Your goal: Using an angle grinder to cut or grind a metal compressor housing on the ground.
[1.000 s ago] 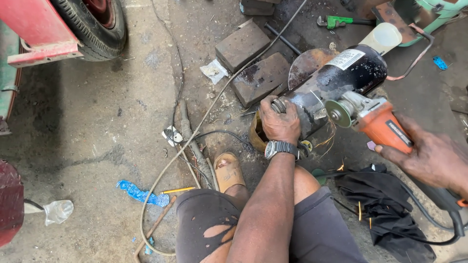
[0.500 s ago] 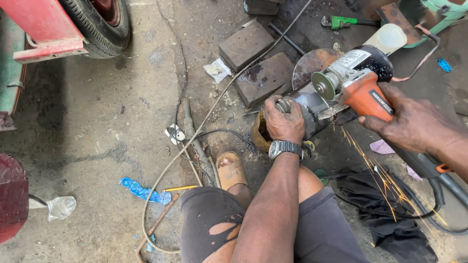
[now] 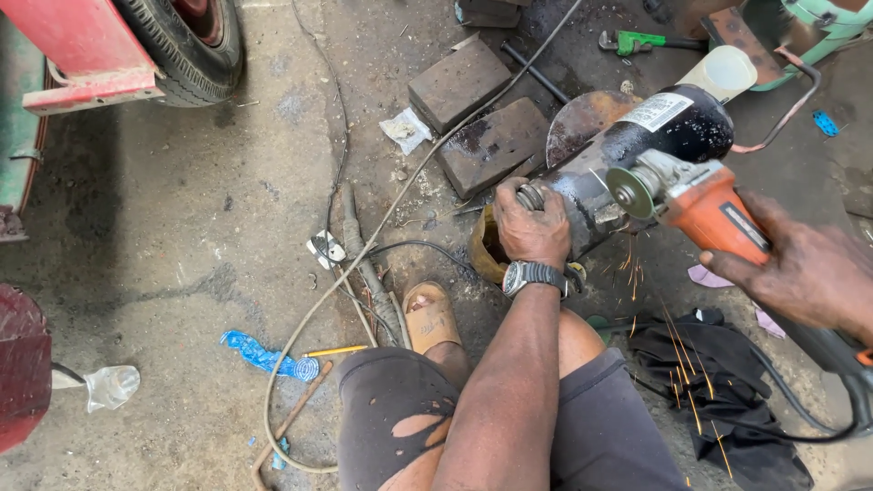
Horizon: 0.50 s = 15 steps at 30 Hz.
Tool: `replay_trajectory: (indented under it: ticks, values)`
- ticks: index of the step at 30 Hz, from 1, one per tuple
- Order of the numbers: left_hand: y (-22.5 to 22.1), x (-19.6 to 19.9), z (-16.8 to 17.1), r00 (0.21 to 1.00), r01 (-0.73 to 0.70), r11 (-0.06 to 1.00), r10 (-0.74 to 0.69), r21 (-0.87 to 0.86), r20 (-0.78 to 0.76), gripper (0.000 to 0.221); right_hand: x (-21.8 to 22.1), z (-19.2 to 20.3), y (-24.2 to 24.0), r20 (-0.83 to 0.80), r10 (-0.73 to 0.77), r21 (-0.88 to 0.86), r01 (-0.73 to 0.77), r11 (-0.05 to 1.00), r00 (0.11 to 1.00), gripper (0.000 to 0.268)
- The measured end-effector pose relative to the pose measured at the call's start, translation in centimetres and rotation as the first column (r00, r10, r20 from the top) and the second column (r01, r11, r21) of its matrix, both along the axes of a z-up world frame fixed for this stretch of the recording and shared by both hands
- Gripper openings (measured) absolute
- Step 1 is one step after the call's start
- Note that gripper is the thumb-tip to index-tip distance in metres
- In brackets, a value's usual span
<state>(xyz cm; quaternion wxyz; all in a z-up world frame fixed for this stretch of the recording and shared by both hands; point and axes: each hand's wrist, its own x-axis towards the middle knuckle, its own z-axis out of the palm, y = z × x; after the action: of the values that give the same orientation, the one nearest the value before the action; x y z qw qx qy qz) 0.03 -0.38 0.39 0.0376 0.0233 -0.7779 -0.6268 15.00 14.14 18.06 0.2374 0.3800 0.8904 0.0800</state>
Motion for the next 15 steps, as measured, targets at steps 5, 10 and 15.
replay_trajectory:
  ticks: [5, 10, 15]
  values:
    - [-0.1, -0.1, 0.2, 0.999, 0.007, 1.000, -0.007, 0.003, 0.034, 0.031, -5.5, 4.7, -4.3, -0.041, -0.080, -0.150, 0.073, 0.986, 0.996, 0.083]
    - [-0.2, -0.2, 0.3, 0.999, 0.013, 1.000, -0.013, 0.005, 0.039, 0.031, -5.5, 4.6, -4.4, -0.060, -0.117, -0.198, 0.103, 0.975, 0.991, 0.088]
    - [-0.2, 0.0, 0.0, 1.000, 0.020, 1.000, -0.020, -0.003, 0.015, 0.033, -0.4, 1.2, -1.1, -0.073, -0.044, -0.092, 0.037, 0.995, 0.996, 0.085]
